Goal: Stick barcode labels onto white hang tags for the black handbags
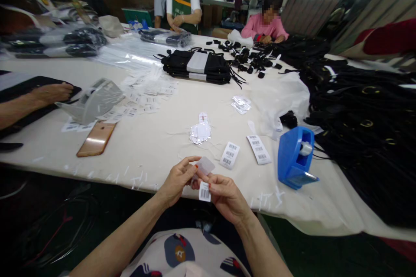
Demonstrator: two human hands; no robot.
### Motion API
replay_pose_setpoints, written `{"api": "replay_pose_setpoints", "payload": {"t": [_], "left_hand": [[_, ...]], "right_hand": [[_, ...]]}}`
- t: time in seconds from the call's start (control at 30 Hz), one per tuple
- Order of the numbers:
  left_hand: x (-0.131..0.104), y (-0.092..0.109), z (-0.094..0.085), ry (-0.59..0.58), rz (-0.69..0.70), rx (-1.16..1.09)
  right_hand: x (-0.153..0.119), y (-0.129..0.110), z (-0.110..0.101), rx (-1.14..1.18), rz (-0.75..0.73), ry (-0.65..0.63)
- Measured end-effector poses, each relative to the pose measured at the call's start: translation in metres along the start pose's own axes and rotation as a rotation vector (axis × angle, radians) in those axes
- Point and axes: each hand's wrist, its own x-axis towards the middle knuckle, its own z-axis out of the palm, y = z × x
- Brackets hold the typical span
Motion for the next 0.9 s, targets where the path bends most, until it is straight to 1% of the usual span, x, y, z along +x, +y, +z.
{"api": "replay_pose_setpoints", "payload": {"t": [0.1, 0.17, 0.27, 0.33, 0.4, 0.53, 0.63, 0.7, 0.8, 0.9], "left_hand": [[0.002, -0.001, -0.002, -0.031, -0.014, 0.062], [0.003, 0.000, -0.004, -0.033, -0.016, 0.123], [0.003, 0.003, -0.008, -0.021, -0.026, 0.221], [0.003, 0.004, -0.010, -0.060, -0.042, 0.271], [0.004, 0.005, -0.012, -0.107, -0.065, 0.302], [0.009, 0.004, -0.021, -0.173, -0.162, 0.353], [0.016, 0.003, -0.033, -0.214, -0.227, 0.424], [0.021, 0.000, -0.041, -0.214, -0.257, 0.481], [0.028, -0.004, -0.047, -0.179, -0.288, 0.594], [0.034, -0.006, -0.048, -0.137, -0.297, 0.805]], "right_hand": [[-0.003, 0.001, 0.001, -0.025, 0.034, 0.012], [-0.005, 0.000, -0.002, -0.060, 0.035, 0.063], [-0.008, -0.005, -0.011, -0.084, -0.041, 0.164], [-0.008, -0.008, -0.017, -0.061, -0.091, 0.195], [-0.005, -0.008, -0.022, -0.040, -0.093, 0.193], [0.002, 0.001, -0.029, 0.012, -0.059, 0.199], [0.007, 0.012, -0.034, 0.088, -0.090, 0.256], [0.011, 0.019, -0.037, 0.142, -0.120, 0.308], [0.016, 0.027, -0.040, 0.225, -0.160, 0.380], [0.020, 0.032, -0.042, 0.287, -0.170, 0.426]]}}
